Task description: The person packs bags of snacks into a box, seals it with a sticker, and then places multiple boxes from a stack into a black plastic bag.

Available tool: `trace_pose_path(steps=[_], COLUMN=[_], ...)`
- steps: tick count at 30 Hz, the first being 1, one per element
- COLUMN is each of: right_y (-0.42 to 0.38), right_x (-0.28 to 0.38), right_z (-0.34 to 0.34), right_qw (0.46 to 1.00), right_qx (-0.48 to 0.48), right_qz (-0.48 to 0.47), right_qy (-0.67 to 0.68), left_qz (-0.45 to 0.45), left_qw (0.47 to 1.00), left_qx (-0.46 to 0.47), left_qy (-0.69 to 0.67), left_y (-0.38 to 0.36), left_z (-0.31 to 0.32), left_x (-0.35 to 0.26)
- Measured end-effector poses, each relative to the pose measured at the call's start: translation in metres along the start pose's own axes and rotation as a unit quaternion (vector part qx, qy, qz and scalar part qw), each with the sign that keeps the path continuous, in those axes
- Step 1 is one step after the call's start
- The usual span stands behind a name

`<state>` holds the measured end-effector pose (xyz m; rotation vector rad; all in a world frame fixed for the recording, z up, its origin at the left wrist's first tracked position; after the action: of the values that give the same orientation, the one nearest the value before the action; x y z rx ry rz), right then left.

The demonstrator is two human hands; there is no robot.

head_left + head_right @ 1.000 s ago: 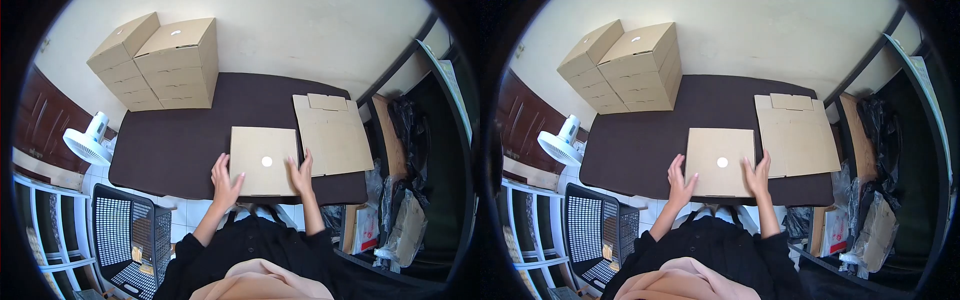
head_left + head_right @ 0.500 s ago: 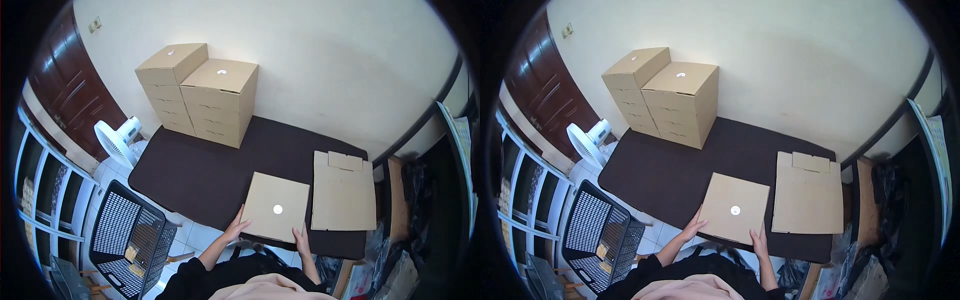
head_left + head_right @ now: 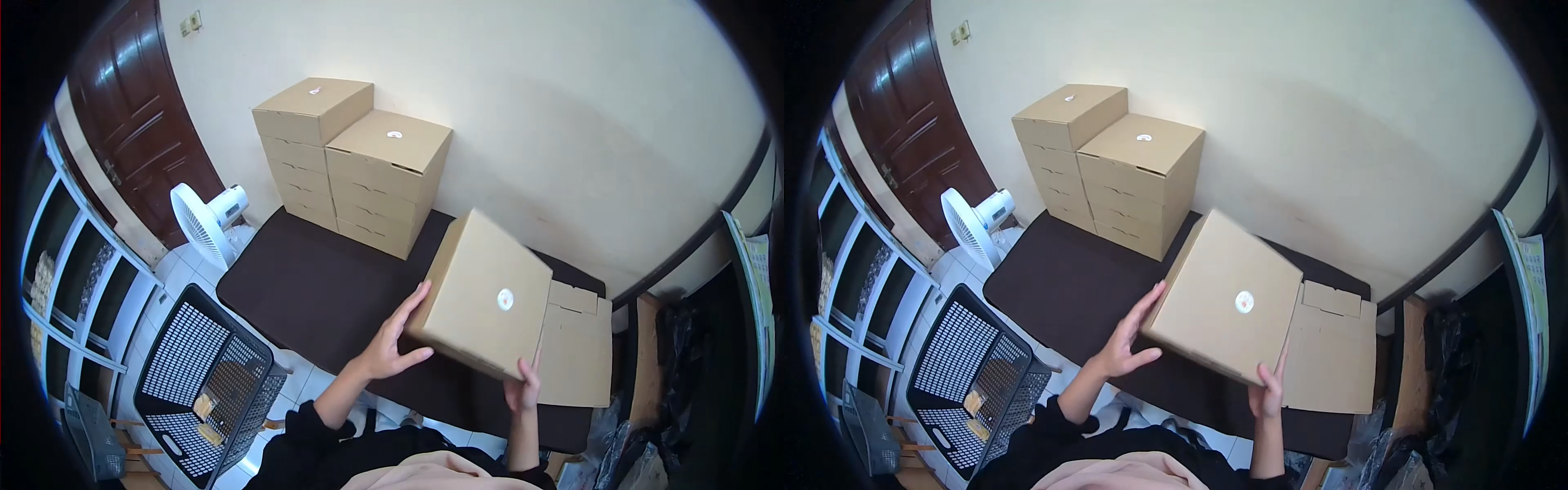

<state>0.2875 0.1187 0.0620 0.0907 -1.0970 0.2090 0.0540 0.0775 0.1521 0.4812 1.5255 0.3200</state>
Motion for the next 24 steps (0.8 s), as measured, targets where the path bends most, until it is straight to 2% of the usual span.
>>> trace_pose_path(steps=[2, 4, 6, 9, 15, 17, 21, 22, 23, 24], right_y=[0.025, 0.055, 0.087, 0.144, 0.232, 0.253, 0.290, 0.301, 0.307, 0.297], right_x=[-0.007, 0.021, 0.055, 0.081, 0.079, 0.061, 0.040, 0.046, 0.056, 0.058], right_z=[0.011, 0.056, 0.105, 0.170, 0.259, 0.270, 0.276, 0.263, 0.251, 0.261], right_qw=[0.999, 0.997, 0.994, 0.990, 0.988, 0.986, 0.986, 0.960, 0.904, 0.903], right_qx=[0.017, 0.038, 0.067, 0.100, 0.113, 0.090, 0.084, -0.001, -0.086, -0.089], right_qz=[0.002, -0.032, -0.080, -0.097, -0.035, 0.000, -0.006, -0.089, -0.168, -0.168], right_qy=[0.044, 0.051, 0.026, -0.036, -0.099, -0.144, -0.143, -0.267, -0.384, -0.385], left_qz=[0.064, 0.113, 0.111, 0.101, 0.051, 0.045, 0.040, 0.042, 0.047, 0.051], left_qw=[0.987, 0.976, 0.968, 0.964, 0.957, 0.958, 0.951, 0.952, 0.951, 0.949], left_qx=[-0.003, -0.060, -0.097, -0.110, -0.164, -0.167, -0.153, -0.151, -0.141, -0.131], left_qy=[0.146, 0.176, 0.205, 0.222, 0.233, 0.229, 0.264, 0.262, 0.272, 0.282], left_y=[0.023, 0.038, 0.046, 0.049, 0.049, 0.056, 0.075, 0.081, 0.088, 0.095], left_z=[-0.016, -0.043, -0.072, -0.117, -0.203, -0.220, -0.240, -0.245, -0.247, -0.248], left_x=[-0.026, -0.044, -0.055, -0.053, -0.031, -0.027, -0.021, -0.020, -0.019, -0.017])
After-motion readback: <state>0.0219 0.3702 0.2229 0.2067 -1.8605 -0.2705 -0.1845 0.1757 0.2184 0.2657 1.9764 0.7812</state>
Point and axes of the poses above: each hand's wrist, its own y-axis towards the middle knuckle, its own z-axis out of the palm, x = y × z, the point moved 9 cm from there along y, towards the middle knuckle, and after that the axes turned 8 degrees about -y, right-handed, at the moved point
